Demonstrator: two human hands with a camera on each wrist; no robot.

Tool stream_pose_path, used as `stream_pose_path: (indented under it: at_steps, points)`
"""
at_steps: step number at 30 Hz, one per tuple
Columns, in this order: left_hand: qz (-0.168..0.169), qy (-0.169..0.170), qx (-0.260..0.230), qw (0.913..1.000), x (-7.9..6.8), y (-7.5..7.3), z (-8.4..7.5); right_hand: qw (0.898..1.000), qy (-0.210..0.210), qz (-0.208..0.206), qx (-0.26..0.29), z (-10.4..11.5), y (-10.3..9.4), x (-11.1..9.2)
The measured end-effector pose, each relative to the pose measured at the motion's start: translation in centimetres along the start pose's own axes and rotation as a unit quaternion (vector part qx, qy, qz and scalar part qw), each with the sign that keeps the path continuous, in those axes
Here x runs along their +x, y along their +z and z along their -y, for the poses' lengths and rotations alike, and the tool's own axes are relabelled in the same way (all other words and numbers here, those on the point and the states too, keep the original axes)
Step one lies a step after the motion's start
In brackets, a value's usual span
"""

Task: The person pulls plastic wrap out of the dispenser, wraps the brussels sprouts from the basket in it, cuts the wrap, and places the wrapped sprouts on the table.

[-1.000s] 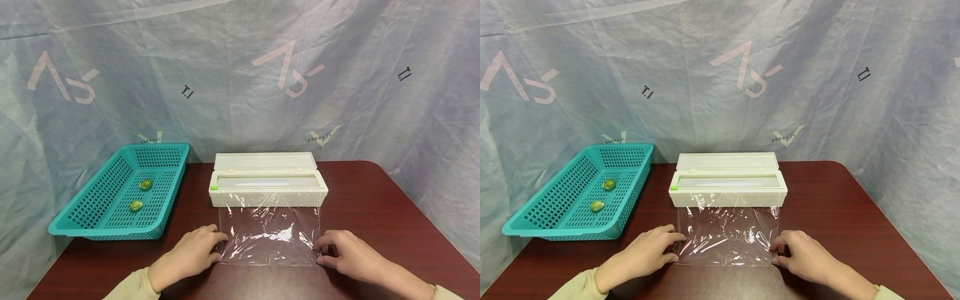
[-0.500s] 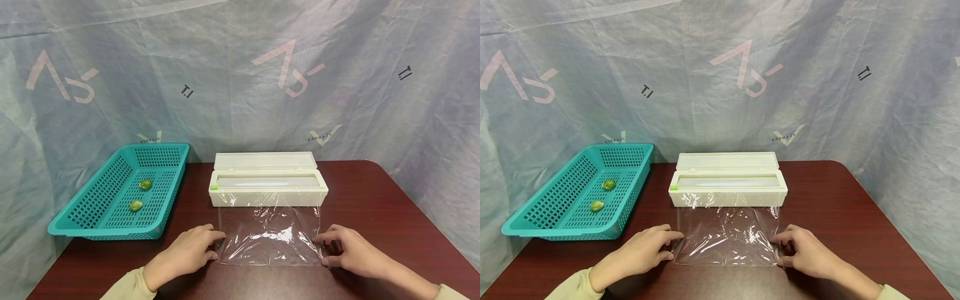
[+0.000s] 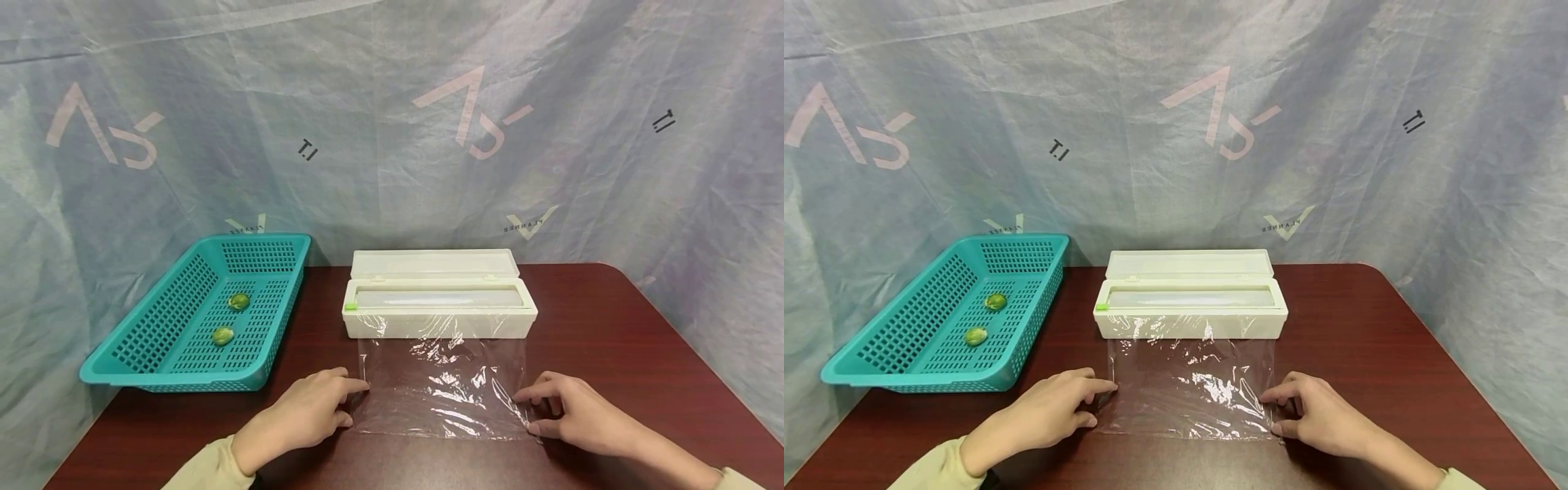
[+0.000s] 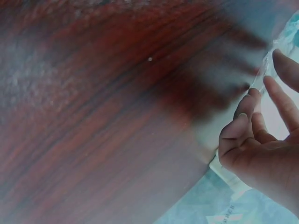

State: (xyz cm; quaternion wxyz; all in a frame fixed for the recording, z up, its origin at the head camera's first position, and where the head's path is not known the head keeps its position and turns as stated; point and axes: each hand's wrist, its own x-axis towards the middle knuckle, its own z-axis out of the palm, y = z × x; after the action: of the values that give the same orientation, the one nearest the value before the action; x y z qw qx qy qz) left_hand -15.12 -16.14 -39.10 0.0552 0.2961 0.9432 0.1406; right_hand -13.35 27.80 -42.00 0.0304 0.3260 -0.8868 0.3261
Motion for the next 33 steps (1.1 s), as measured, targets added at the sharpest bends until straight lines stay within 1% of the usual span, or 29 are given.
stream_pose_path:
  at_steps: [5,9,12,15,17,19,24,28,30,33]
  points:
    - [-0.019,0.005,0.003,0.9998,-0.5,-0.6,-0.1,1.0,-0.002,-0.01,-0.006,0.0,0.1,0.0]
    - [-0.034,-0.001,0.008,0.9994,-1.0,-1.2,-0.4,1.0,0.002,-0.012,-0.007,0.1,0.2,0.1]
    - [-0.049,-0.006,0.022,0.9986,-1.4,-2.0,-0.9,1.0,0.009,-0.013,-0.007,0.1,0.2,0.1]
    - [-0.064,-0.007,0.035,0.9973,-1.9,-3.3,-1.5,1.0,0.012,-0.012,-0.008,0.0,0.2,0.1]
    - [-0.068,-0.012,0.039,0.9969,-2.3,-4.4,-1.9,1.0,0.012,-0.011,-0.007,0.0,0.2,0.1]
    - [-0.072,-0.008,0.04,0.9966,-2.7,-5.8,-2.1,1.0,0.011,-0.01,-0.006,0.0,0.2,0.1]
    - [-0.087,0.001,0.05,0.995,-3.5,-9.4,-2.0,1.0,0.008,-0.009,-0.003,0.1,0.2,0.2]
    - [-0.092,-0.003,0.071,0.9932,-3.5,-12.7,-1.2,1.0,0.006,-0.008,-0.003,0.1,0.2,0.0]
    - [-0.089,-0.001,0.078,0.993,-3.3,-14.3,-0.4,1.0,0.006,-0.007,-0.003,0.0,0.2,0.0]
    - [-0.084,-0.009,0.095,0.9919,-2.8,-16.3,1.1,1.0,0.005,-0.005,-0.005,0.0,0.1,-0.1]
